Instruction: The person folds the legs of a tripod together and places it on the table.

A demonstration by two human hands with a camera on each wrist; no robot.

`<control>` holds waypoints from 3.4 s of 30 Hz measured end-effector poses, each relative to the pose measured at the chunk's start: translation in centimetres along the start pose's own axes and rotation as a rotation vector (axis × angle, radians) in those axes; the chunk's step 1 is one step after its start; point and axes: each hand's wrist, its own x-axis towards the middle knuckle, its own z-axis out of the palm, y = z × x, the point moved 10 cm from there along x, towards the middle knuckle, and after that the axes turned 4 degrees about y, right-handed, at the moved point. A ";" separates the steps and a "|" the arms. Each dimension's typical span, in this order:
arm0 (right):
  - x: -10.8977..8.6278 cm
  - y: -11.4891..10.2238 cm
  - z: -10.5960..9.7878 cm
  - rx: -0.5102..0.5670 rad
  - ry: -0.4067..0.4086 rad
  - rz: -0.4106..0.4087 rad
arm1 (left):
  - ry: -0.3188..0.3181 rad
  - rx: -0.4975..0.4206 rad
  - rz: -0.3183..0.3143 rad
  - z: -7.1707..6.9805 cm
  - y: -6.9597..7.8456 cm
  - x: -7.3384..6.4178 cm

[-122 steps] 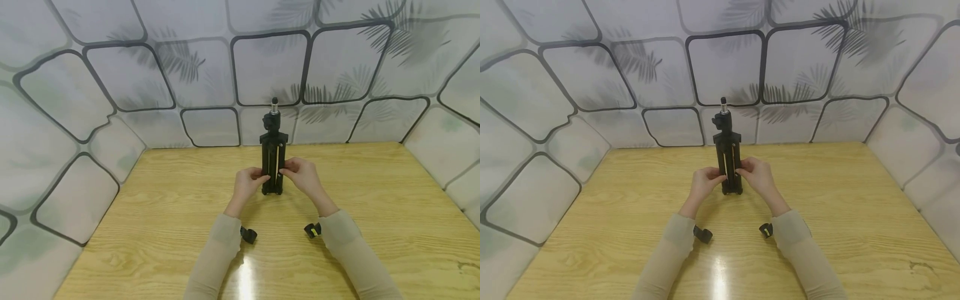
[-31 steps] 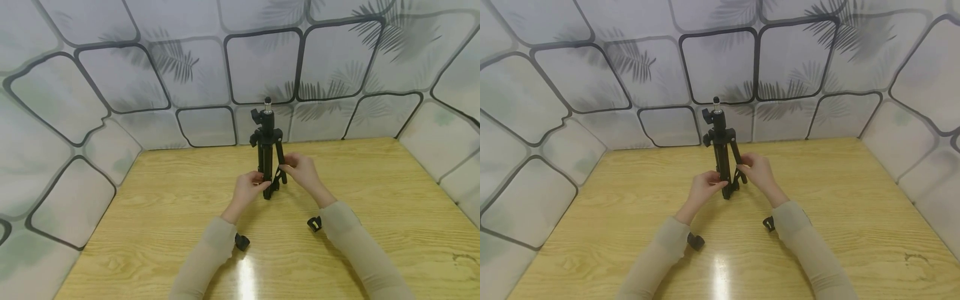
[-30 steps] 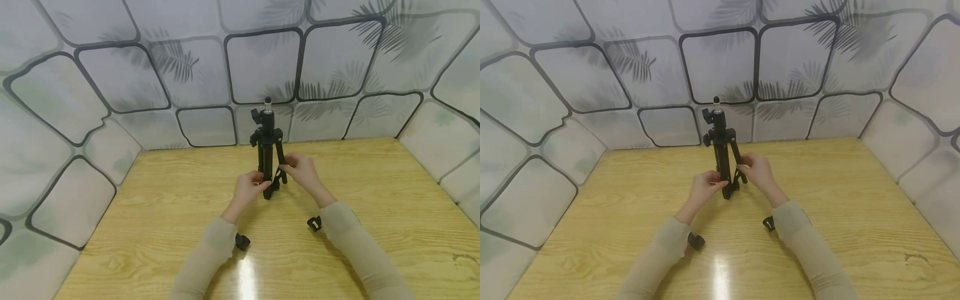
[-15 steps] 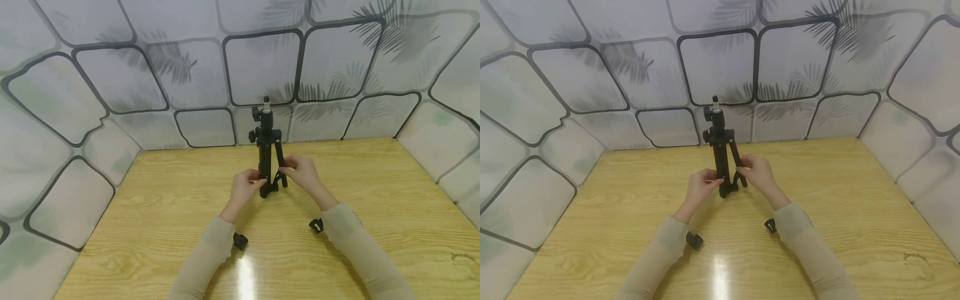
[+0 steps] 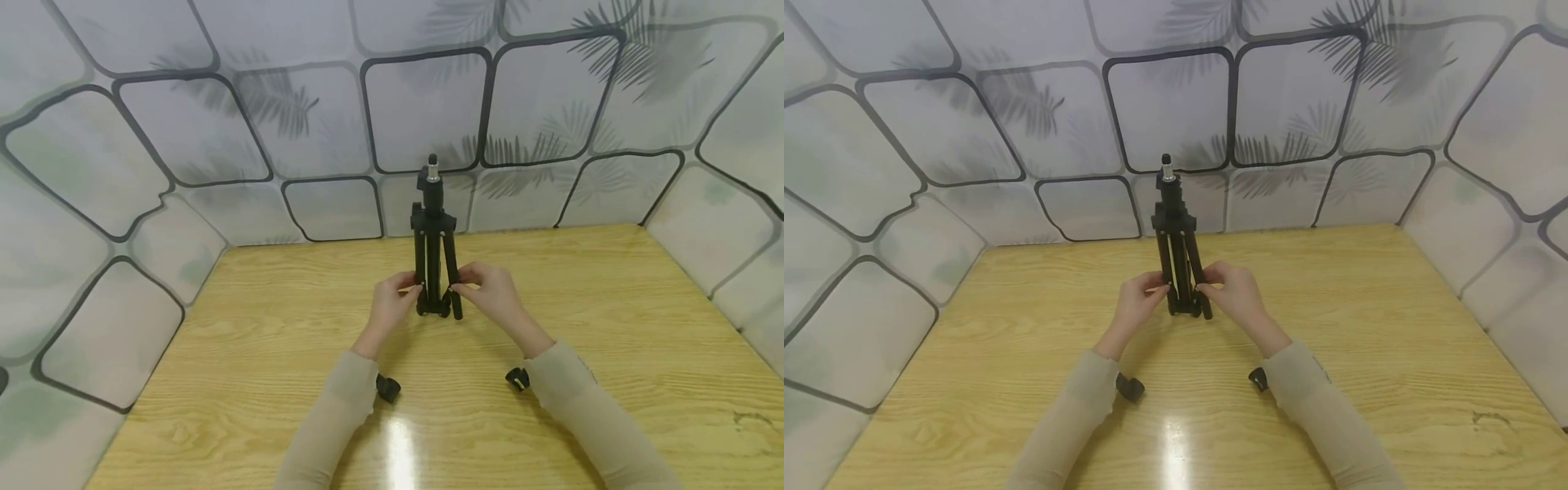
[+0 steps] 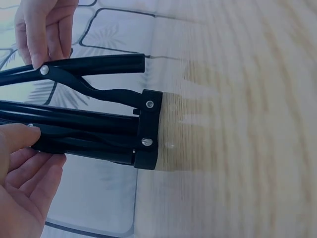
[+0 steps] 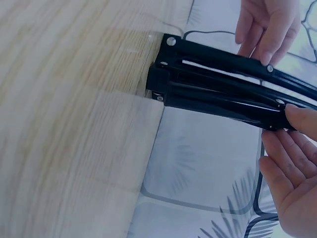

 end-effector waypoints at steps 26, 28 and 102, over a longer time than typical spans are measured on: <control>0.0 -0.8 0.3 0.025 0.018 -0.007 | -0.010 -0.023 -0.039 0.4 0.1 -0.7; 0.1 -0.8 0.4 0.027 0.019 -0.012 | -0.011 -0.025 -0.037 0.4 0.0 -0.6; 1.0 5.5 0.0 -0.368 -0.279 0.008 | 0.317 0.012 0.203 -14.0 10.2 4.2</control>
